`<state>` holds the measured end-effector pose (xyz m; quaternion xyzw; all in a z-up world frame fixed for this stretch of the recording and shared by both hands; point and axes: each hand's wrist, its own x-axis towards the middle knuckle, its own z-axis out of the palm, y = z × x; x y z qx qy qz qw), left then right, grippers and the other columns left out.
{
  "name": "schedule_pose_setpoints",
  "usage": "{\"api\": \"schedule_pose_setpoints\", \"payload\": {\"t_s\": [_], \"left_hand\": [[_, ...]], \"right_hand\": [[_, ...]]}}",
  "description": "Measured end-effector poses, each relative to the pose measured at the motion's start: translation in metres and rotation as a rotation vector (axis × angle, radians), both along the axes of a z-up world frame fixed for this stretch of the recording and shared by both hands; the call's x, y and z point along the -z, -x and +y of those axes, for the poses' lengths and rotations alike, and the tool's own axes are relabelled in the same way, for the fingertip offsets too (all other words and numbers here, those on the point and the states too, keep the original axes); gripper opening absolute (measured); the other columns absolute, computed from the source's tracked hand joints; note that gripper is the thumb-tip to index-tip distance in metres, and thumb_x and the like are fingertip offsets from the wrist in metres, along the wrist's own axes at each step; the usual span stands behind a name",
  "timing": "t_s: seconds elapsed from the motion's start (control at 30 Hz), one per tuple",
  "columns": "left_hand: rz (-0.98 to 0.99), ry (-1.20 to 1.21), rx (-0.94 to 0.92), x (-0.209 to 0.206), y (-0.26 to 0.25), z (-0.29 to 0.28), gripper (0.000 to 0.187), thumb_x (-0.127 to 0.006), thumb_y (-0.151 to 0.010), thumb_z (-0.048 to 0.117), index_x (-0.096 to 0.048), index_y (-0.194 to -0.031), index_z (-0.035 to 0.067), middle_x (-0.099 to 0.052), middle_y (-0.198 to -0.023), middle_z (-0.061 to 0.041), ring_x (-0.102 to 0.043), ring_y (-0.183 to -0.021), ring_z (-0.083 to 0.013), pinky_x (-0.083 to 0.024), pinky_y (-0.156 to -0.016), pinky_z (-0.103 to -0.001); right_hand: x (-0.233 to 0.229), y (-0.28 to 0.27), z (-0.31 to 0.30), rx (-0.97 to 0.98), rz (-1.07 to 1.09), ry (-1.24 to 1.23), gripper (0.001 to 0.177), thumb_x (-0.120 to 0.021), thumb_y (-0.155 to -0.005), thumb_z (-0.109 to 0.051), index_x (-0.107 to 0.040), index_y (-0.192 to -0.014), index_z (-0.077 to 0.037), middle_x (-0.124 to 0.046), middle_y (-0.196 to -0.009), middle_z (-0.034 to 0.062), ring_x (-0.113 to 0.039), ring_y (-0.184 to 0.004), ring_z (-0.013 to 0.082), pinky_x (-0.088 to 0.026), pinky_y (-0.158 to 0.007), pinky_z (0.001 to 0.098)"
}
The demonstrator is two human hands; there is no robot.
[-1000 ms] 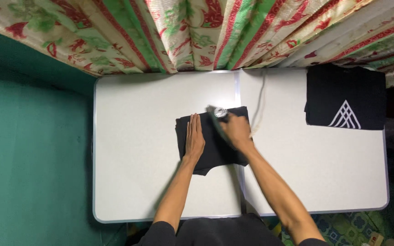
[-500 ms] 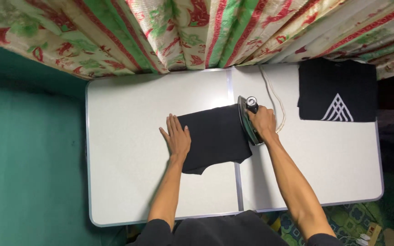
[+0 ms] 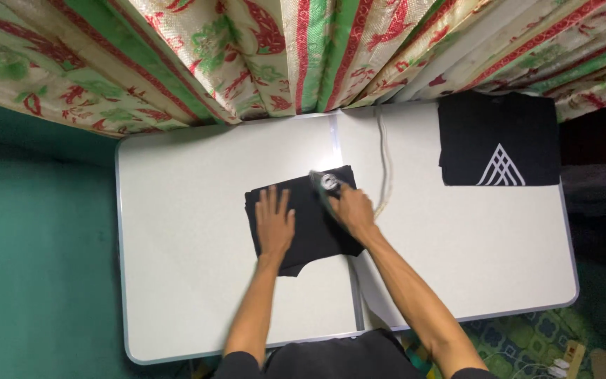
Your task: Ironing and folding several t-shirts on a folding table.
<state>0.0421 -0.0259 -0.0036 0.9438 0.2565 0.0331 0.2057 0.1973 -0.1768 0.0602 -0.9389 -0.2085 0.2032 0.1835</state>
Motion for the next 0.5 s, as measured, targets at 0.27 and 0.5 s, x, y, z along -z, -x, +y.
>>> {"api": "schedule_pose_setpoints", "payload": {"t_s": [0.27, 0.5], "left_hand": [[-0.006, -0.158, -0.134, 0.001, 0.036, 0.011, 0.062, -0.048, -0.104, 0.031, -0.033, -0.157, 0.001, -0.018, -0.166, -0.024, -0.012, -0.155, -0.0417, -0.013, -0.122, -0.063], [-0.136, 0.035, -0.059, -0.002, 0.011, -0.073, 0.065, -0.054, -0.100, 0.023, -0.034, -0.156, -0.003, -0.016, -0.167, -0.026, -0.011, -0.155, -0.0420, -0.010, -0.122, -0.063]], "right_hand": [[-0.045, -0.031, -0.041, 0.122, 0.063, -0.007, 0.048, -0.071, -0.093, -0.042, -0.071, -0.102, 0.006, -0.071, -0.084, 0.0309, -0.073, -0.082, 0.0447, -0.059, -0.075, 0.0524], [-0.022, 0.035, -0.024, -0.032, 0.080, -0.021, 0.038, -0.073, -0.084, -0.033, -0.073, -0.099, 0.002, -0.073, -0.083, 0.0269, -0.074, -0.080, 0.0420, -0.060, -0.075, 0.0513]]}}
